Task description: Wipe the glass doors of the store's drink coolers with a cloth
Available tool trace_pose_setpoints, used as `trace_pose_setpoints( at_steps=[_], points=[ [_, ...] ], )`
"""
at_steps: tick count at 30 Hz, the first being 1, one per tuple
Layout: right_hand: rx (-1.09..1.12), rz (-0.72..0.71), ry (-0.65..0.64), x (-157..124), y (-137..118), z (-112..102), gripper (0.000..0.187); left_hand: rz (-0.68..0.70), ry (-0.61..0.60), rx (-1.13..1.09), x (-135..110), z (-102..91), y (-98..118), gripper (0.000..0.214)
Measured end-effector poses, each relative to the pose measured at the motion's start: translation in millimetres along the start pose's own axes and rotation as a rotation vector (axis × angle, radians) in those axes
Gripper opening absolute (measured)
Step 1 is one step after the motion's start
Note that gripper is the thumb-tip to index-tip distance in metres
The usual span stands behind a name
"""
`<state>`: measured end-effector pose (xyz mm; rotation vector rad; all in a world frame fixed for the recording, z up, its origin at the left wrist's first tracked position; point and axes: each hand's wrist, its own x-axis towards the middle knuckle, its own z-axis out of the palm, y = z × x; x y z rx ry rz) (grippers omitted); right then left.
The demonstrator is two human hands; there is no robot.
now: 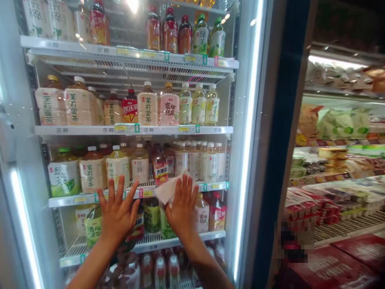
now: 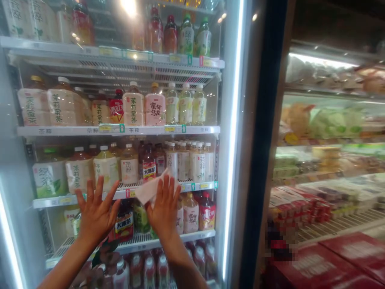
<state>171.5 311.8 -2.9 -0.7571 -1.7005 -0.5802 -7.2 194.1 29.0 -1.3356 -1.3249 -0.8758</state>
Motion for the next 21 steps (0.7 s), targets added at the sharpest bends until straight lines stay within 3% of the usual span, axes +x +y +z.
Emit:
trace_pose_setpoints(
  at_steps=[3,5,6,8,13,15,18,21],
  points=[
    [-0.007,-0.018,-0.071,-81.6,-20.6,16.6,0.088,-0.019,-0.018,0.008,-18.1,-1.2,-12.2,0.073],
    [-0.007,0.006,-0.079,-100.5,-31.8,19.6,0.088,-0.018,-0.024,0.014,-28.3,2.1,-16.7,0.073],
    [0.000,0.023,-0.080,-96.0,-36.5,18.1,0.087,-0.014,-0.022,0.021,-32.2,4.4,-18.1,0.074],
    [0.035,0.043,-0.077,-62.0,-44.6,10.4,0.085,-0.003,-0.010,0.039,-37.2,8.7,-19.7,0.074],
    [0.091,0.027,0.016,68.8,-55.4,-7.2,0.088,0.010,0.008,0.056,-39.9,12.4,-21.6,0.072],
    [0.080,0.017,0.038,89.6,-56.8,-6.0,0.089,0.018,0.018,0.057,-40.0,12.7,-22.2,0.072],
    [0.072,0.004,0.008,58.0,-59.0,3.0,0.089,0.021,0.039,0.054,-40.0,14.0,-22.2,0.071],
    [0.063,-0.006,-0.068,-31.3,-62.8,16.3,0.089,0.015,0.052,0.045,-39.7,15.4,-21.5,0.070]
  ],
)
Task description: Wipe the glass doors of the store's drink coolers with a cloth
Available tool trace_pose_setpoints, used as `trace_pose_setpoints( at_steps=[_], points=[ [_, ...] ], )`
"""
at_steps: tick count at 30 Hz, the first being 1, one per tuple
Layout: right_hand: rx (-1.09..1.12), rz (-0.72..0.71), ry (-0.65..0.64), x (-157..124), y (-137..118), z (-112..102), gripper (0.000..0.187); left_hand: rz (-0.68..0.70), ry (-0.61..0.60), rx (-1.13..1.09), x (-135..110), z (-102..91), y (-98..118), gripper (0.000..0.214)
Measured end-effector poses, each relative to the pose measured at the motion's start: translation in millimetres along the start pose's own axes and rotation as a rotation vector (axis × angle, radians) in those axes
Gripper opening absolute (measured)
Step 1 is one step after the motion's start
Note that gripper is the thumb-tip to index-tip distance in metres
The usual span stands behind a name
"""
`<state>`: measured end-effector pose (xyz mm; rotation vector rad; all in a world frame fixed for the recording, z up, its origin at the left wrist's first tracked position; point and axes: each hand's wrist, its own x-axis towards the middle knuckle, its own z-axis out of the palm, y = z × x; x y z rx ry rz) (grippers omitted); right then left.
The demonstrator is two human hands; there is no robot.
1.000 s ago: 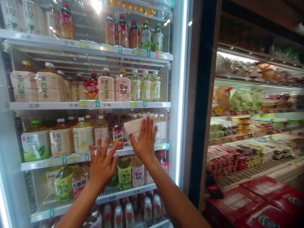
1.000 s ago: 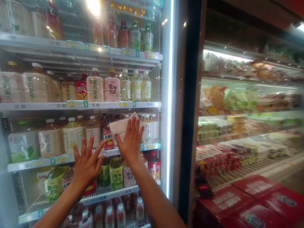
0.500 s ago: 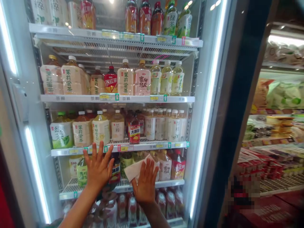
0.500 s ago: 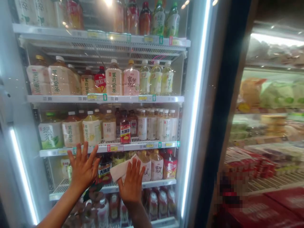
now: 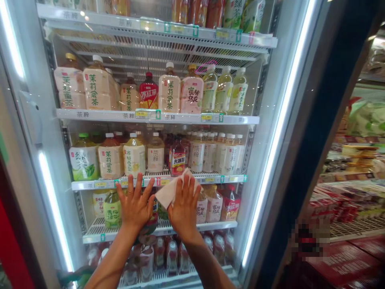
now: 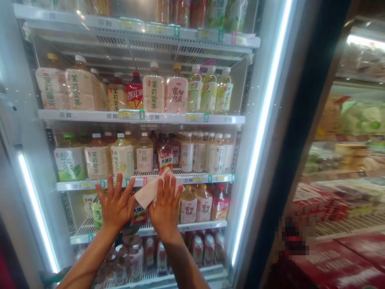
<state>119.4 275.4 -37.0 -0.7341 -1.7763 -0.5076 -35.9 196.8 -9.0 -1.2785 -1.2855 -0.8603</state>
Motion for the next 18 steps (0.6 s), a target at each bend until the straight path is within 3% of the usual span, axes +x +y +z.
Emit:
trace_pose_setpoints(
  at_steps=[3,5,6,9,14,16,18],
  points=[
    [-0.043,-0.046,0.003,-90.7,-4.2,19.0,0.087,-0.006,0.004,-0.009,0.5,0.1,0.5,0.070],
    [-0.063,-0.051,0.017,-120.1,-7.0,25.4,0.084,-0.007,0.002,-0.015,1.0,-0.6,0.7,0.070],
    [-0.060,-0.047,0.020,-120.6,-8.2,25.5,0.083,-0.007,0.003,-0.017,1.2,-1.0,0.7,0.070],
    [-0.013,0.003,0.019,-67.8,-9.8,14.0,0.083,-0.008,0.001,-0.018,1.2,-2.6,1.0,0.070],
    [-0.016,0.031,0.076,84.7,-7.2,-19.2,0.086,-0.018,-0.026,-0.001,-0.5,-3.8,1.5,0.074],
    [-0.047,0.020,0.094,119.9,-6.2,-25.7,0.088,-0.020,-0.024,0.005,-1.2,-3.2,1.7,0.074],
    [-0.048,0.020,0.107,128.9,-6.4,-26.1,0.089,-0.022,-0.018,0.004,-1.3,-2.4,2.1,0.073]
  ],
)
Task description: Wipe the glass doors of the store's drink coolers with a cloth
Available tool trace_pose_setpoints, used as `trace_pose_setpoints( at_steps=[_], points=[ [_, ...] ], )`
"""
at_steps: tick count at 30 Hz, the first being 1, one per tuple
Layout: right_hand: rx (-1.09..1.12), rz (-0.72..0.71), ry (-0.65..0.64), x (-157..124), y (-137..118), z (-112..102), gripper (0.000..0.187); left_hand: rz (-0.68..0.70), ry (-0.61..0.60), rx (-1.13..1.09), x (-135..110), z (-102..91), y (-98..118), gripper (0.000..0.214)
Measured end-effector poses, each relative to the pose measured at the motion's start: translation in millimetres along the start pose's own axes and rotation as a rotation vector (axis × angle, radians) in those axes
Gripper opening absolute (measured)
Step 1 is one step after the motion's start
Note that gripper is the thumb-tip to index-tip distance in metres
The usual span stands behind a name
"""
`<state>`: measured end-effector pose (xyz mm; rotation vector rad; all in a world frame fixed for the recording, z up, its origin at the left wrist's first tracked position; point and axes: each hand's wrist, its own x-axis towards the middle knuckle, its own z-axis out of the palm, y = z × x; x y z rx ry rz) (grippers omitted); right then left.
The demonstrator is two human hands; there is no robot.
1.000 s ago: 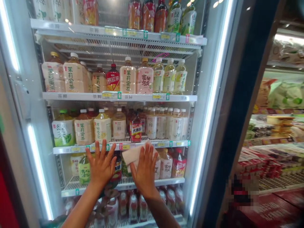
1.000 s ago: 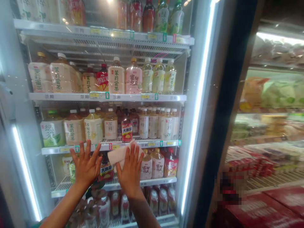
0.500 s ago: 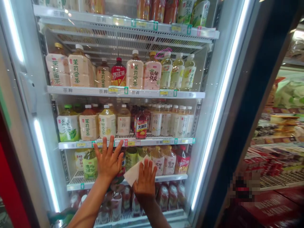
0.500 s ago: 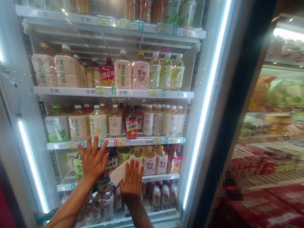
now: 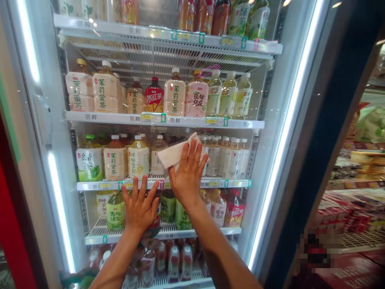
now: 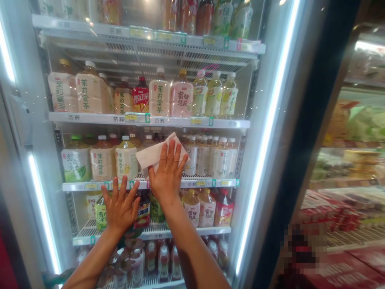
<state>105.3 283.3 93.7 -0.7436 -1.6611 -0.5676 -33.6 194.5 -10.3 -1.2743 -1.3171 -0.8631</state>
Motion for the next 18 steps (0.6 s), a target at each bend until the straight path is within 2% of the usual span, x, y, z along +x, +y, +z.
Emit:
trace_pose_setpoints(
  at_steps=[1,3,5,7,9,11,12,14,16,18],
  points=[
    [0.010,0.002,0.001,-5.5,-0.6,1.4,0.088,-0.002,0.002,-0.003,0.1,0.2,0.2,0.073],
    [0.034,0.008,-0.010,-35.2,-2.4,5.9,0.088,-0.005,0.009,-0.013,0.7,0.2,0.3,0.073],
    [0.043,0.011,-0.052,-86.0,-4.6,12.7,0.088,-0.006,0.014,-0.020,1.5,-0.5,0.1,0.074],
    [0.035,0.008,-0.106,-148.9,-6.5,20.8,0.089,-0.005,0.011,-0.021,2.0,-1.0,-0.3,0.073],
    [0.022,-0.011,-0.098,-207.3,-7.3,28.0,0.087,-0.004,-0.001,-0.018,1.8,-1.1,-0.4,0.073],
    [0.021,-0.022,-0.093,-240.1,-6.8,31.5,0.086,-0.005,-0.009,-0.015,0.8,-1.2,0.3,0.073],
    [0.027,-0.031,-0.094,-241.5,-6.2,31.3,0.085,-0.005,-0.013,-0.017,0.2,-1.8,1.0,0.073],
    [0.046,-0.047,-0.104,-210.7,-5.0,26.8,0.086,-0.003,-0.025,-0.036,-0.2,-5.3,1.7,0.074],
    [0.063,-0.066,-0.112,-142.9,-5.2,18.4,0.086,0.001,-0.041,-0.062,2.3,-13.1,-0.7,0.074],
    [0.078,-0.128,-0.094,-60.4,-8.7,8.8,0.084,-0.004,-0.043,-0.070,9.5,-25.0,-9.3,0.074]
  ],
)
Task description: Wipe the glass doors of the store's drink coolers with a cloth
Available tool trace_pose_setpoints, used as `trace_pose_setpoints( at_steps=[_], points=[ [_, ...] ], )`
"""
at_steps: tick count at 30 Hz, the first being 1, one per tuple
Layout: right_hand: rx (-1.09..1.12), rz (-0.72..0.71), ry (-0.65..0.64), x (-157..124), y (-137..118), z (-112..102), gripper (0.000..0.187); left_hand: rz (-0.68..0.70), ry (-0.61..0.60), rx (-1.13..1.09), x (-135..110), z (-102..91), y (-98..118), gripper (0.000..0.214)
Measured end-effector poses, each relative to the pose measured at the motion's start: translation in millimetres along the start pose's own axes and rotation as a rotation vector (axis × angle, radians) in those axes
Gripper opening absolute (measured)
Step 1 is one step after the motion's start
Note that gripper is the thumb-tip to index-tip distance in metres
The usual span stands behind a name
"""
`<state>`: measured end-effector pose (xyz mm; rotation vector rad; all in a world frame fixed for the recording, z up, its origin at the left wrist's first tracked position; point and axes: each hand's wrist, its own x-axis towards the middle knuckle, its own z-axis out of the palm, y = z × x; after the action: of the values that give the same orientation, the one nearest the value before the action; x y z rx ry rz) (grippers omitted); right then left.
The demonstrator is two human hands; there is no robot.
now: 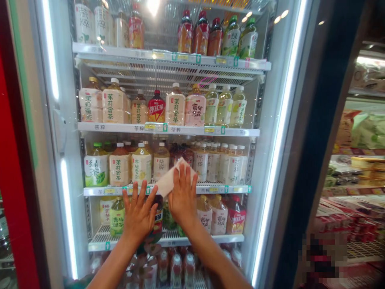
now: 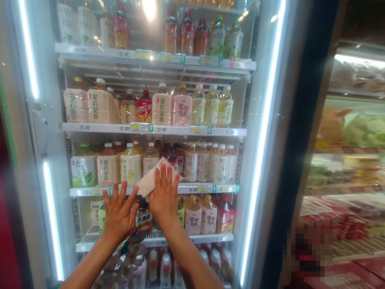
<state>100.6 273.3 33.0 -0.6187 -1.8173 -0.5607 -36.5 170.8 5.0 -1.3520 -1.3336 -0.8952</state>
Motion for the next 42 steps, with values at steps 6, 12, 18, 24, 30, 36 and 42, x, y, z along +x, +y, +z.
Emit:
trace_pose_setpoints(
  at_steps=[6,12,18,24,30,36,42],
  points=[
    [-0.025,-0.110,0.035,97.6,-14.4,-14.6,0.079,-0.082,0.058,0.066,32.1,-41.2,-58.9,0.075],
    [-0.023,-0.431,-0.089,-49.0,-38.6,21.9,0.060,-0.066,0.037,0.120,22.3,-51.1,-104.0,0.075],
    [-0.050,-0.592,-0.167,15.1,-39.7,8.2,0.065,-0.075,0.055,0.119,23.2,-59.0,-118.6,0.074],
    [-0.090,-0.379,-0.043,187.3,-59.0,-22.3,0.069,-0.057,0.114,0.098,49.0,-63.2,-129.0,0.073],
    [-0.041,-0.642,-0.134,93.1,-79.7,3.2,0.069,-0.110,0.123,0.091,36.8,-66.4,-135.8,0.074],
    [-0.028,-0.947,-0.272,4.6,-79.2,14.6,0.053,-0.085,0.085,0.113,28.7,-71.7,-133.0,0.074],
    [-0.049,-0.546,-0.103,187.2,-48.8,-26.1,0.068,-0.052,0.112,0.115,49.3,-73.0,-129.0,0.073]
  ],
)
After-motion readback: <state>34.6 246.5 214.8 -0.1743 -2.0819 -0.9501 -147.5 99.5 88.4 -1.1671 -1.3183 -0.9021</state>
